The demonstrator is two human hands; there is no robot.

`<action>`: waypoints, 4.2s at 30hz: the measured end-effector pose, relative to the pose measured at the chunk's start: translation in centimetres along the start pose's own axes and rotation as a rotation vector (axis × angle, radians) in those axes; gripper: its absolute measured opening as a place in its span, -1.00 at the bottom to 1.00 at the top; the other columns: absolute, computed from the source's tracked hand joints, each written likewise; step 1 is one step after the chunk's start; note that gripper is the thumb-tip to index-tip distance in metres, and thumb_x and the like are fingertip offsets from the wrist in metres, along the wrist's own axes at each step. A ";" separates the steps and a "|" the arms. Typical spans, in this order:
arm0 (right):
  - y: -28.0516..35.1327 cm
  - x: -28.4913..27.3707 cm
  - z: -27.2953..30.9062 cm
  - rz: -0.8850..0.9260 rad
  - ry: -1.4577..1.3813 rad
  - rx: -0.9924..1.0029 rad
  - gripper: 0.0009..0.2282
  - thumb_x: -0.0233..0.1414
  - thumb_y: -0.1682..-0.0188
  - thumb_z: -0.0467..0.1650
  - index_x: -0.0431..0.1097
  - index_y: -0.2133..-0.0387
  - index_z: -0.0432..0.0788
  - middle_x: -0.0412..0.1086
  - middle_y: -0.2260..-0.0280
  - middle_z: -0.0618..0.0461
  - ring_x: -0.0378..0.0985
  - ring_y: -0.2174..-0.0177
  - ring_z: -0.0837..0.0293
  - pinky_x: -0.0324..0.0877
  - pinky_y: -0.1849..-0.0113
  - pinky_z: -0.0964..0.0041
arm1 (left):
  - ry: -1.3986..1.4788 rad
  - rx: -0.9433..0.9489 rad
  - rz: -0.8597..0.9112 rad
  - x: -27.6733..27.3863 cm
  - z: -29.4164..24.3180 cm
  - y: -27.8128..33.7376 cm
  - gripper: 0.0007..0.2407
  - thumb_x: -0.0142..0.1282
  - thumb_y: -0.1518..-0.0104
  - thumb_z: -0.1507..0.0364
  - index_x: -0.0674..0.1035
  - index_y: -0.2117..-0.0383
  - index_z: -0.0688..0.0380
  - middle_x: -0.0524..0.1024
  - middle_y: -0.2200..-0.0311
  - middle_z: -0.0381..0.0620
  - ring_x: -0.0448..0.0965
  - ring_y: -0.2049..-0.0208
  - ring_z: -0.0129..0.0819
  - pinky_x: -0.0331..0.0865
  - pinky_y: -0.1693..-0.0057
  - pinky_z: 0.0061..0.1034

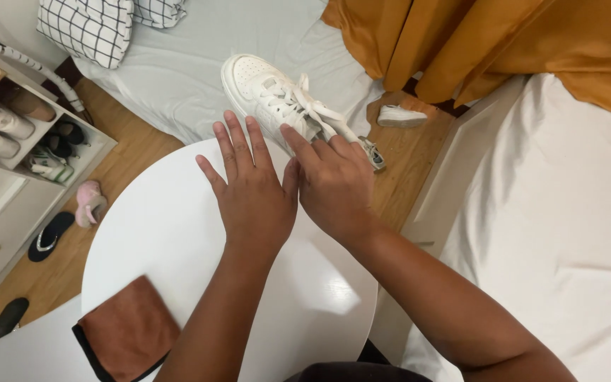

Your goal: The person picks up a pair of black sneakers from the floor and places them in a shoe rack. They then pick up a pair of white sneakers from the floor and place them on a white round table.

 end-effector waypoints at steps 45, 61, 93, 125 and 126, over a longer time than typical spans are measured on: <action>-0.2 -0.2 -24.5 0.226 0.119 0.119 -0.44 0.21 0.24 -0.46 0.38 -0.14 -0.06 0.47 0.40 0.13 0.49 0.36 0.08 0.36 0.33 0.14 | 0.043 -0.057 0.155 13.8 -14.9 -11.7 -0.34 -0.14 -0.29 0.09 0.05 -0.38 0.31 -0.19 -0.45 0.16 -0.28 -0.47 -0.01 -0.27 -0.39 0.17; 1.1 -2.1 -29.1 0.224 0.176 0.204 -0.42 0.21 0.29 -0.46 0.39 -0.12 -0.08 0.46 0.43 0.09 0.47 0.37 0.07 0.35 0.31 0.12 | -0.002 0.028 0.310 16.7 -21.1 -13.6 -0.23 0.11 -0.10 0.30 -0.07 -0.39 0.27 -0.29 -0.46 0.07 -0.34 -0.47 -0.07 -0.30 -0.41 0.13; 2.6 -3.4 -25.4 0.118 0.263 0.239 -0.51 0.20 0.15 -0.42 0.36 -0.13 -0.18 0.44 0.47 0.06 0.48 0.39 0.06 0.33 0.29 0.13 | 0.090 0.180 0.194 17.2 -19.3 -10.3 -0.37 -0.07 -0.24 0.19 0.11 -0.35 0.39 -0.13 -0.42 0.28 -0.21 -0.45 0.12 -0.26 -0.33 0.33; -1.4 -1.7 -39.5 0.176 0.181 0.236 -0.35 0.12 0.11 -0.50 0.10 -0.33 -0.25 0.44 0.49 0.04 0.54 0.42 0.07 0.44 0.36 0.13 | 0.550 -0.038 0.362 26.7 -26.1 -22.4 -0.66 0.12 -0.14 0.27 0.59 0.12 0.34 0.15 -0.34 0.26 0.07 -0.38 0.08 -0.07 -0.38 0.03; -1.6 -1.9 -39.6 0.173 0.170 0.235 -0.30 0.12 0.17 -0.50 0.08 -0.33 -0.28 0.44 0.48 0.03 0.54 0.41 0.06 0.43 0.35 0.12 | 0.559 0.003 0.333 27.2 -26.1 -22.7 -0.65 0.15 -0.12 0.28 0.59 0.12 0.37 0.23 -0.31 0.30 0.17 -0.35 0.10 0.07 -0.39 -0.14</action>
Point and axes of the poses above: each hand's wrist, its own y-axis away from the middle knuckle, its own x-axis out of the palm, z = x × y, the point moved 9 cm from there along -y, towards the middle knuckle
